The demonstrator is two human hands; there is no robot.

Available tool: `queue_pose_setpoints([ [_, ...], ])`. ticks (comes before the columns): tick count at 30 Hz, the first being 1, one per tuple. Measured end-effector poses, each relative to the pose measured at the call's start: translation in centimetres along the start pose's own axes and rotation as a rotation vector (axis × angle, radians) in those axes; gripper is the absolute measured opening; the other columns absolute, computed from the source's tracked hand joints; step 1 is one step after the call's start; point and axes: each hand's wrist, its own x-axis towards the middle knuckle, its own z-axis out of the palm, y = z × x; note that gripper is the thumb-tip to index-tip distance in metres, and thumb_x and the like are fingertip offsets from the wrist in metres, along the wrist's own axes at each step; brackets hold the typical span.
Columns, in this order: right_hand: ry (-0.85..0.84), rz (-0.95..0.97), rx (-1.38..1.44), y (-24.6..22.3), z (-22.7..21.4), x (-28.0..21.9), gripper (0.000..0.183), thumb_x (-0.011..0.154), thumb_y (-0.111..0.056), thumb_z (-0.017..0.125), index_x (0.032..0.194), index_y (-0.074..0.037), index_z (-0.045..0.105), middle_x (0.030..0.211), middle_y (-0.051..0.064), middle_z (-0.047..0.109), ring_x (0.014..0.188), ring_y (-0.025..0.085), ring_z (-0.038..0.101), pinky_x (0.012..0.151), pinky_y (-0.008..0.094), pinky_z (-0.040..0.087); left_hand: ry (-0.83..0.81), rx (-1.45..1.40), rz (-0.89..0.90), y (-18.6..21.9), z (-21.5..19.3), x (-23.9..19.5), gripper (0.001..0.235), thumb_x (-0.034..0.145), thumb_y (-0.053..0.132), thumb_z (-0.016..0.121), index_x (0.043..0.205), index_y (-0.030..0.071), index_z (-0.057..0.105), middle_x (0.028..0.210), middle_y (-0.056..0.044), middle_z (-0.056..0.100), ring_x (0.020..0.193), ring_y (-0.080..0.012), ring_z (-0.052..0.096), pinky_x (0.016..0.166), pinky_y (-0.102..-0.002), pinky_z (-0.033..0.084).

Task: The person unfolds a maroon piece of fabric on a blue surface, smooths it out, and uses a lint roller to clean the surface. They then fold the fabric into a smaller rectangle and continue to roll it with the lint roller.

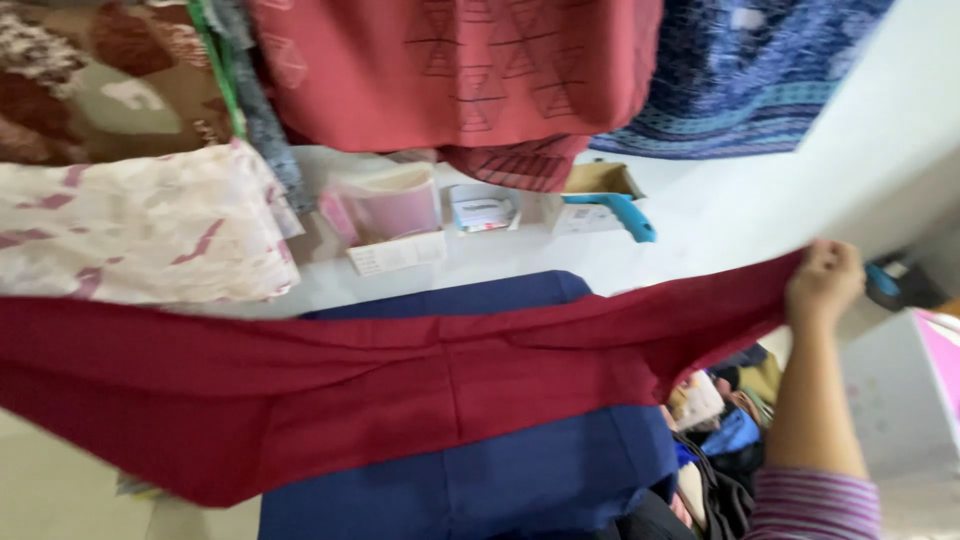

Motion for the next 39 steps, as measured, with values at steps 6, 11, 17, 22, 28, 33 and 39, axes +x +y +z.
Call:
queue_pose_setpoints([
  [6, -0.295, 0.076, 0.429, -22.1, -13.7, -9.1, 0.013, 0.111, -0.021, 0.072, 0.111, -0.011, 0.08, 0.079, 0.0, 0.064, 0.072, 0.007, 0.053, 0.064, 0.029, 0.041, -0.059, -0.021, -0.058, 0.6, 5.5, -3.8, 0.016, 0.102, 0.029, 0.074, 0.114, 0.019, 0.074, 0.109, 0.003, 0.073, 0.101, -0.0075, 0.065, 0.095, -0.027, 0.048],
  [11, -0.437, 0.359, 0.593, -35.1, -20.5, -19.5, 0.015, 0.092, -0.033, 0.08, 0.105, -0.024, 0.083, 0.081, 0.007, 0.075, 0.073, 0.017, 0.065, 0.07, 0.034, 0.051, -0.138, 0.046, -0.199, -1.1, 14.4, -13.4, 0.022, 0.079, 0.041, 0.087, 0.098, 0.033, 0.079, 0.088, 0.005, 0.076, 0.087, -0.0162, 0.073, 0.075, -0.031, 0.056],
  [17, -0.721, 0.341, 0.993, -38.4, -19.5, -32.4, 0.019, 0.089, -0.005, 0.08, 0.107, -0.007, 0.077, 0.078, 0.005, 0.079, 0.078, 0.006, 0.068, 0.077, 0.027, 0.059, -0.375, -0.487, -0.33, -3.5, 22.6, -23.7, 0.025, 0.082, 0.024, 0.088, 0.103, 0.012, 0.082, 0.087, -0.008, 0.081, 0.076, -0.013, 0.072, 0.064, -0.028, 0.06],
  [22, -0.735, 0.243, 0.982, -41.5, -22.0, -34.2, 0.014, 0.089, -0.005, 0.08, 0.102, -0.009, 0.08, 0.079, 0.004, 0.082, 0.076, 0.004, 0.071, 0.073, 0.026, 0.06, -0.351, -0.475, -0.351, -2.2, 21.2, -26.9, 0.024, 0.09, 0.021, 0.081, 0.11, 0.007, 0.081, 0.094, -0.013, 0.082, 0.083, -0.0172, 0.074, 0.072, -0.032, 0.062],
  [28, -0.653, 0.012, 0.931, -42.8, -22.7, -35.6, 0.015, 0.084, -0.003, 0.083, 0.096, -0.013, 0.084, 0.085, 0.004, 0.081, 0.077, 0.017, 0.077, 0.07, 0.03, 0.062, -0.226, -0.492, -0.246, -3.5, 20.7, -28.7, 0.02, 0.092, 0.017, 0.078, 0.109, 0.008, 0.081, 0.095, -0.011, 0.083, 0.089, -0.015, 0.075, 0.078, -0.033, 0.062],
  [33, -0.688, 0.049, 1.02, -42.3, -21.9, -37.2, 0.015, 0.083, 0.002, 0.083, 0.094, -0.008, 0.084, 0.085, 0.006, 0.079, 0.078, 0.018, 0.076, 0.074, 0.032, 0.06, -0.199, -0.531, -0.253, -4.8, 20.9, -29.6, 0.021, 0.091, 0.016, 0.079, 0.111, 0.008, 0.082, 0.096, -0.011, 0.083, 0.092, -0.0127, 0.075, 0.081, -0.03, 0.062],
  [39, -0.788, 0.079, 1.061, -41.4, -22.5, -39.0, 0.012, 0.091, -0.004, 0.074, 0.103, -0.004, 0.079, 0.094, 0.006, 0.073, 0.087, 0.014, 0.07, 0.081, 0.024, 0.056, -0.181, -0.634, -0.372, -6.8, 21.1, -31.3, 0.03, 0.089, 0.015, 0.074, 0.114, -0.001, 0.078, 0.109, -0.017, 0.081, 0.101, -0.0183, 0.076, 0.092, -0.026, 0.062],
])
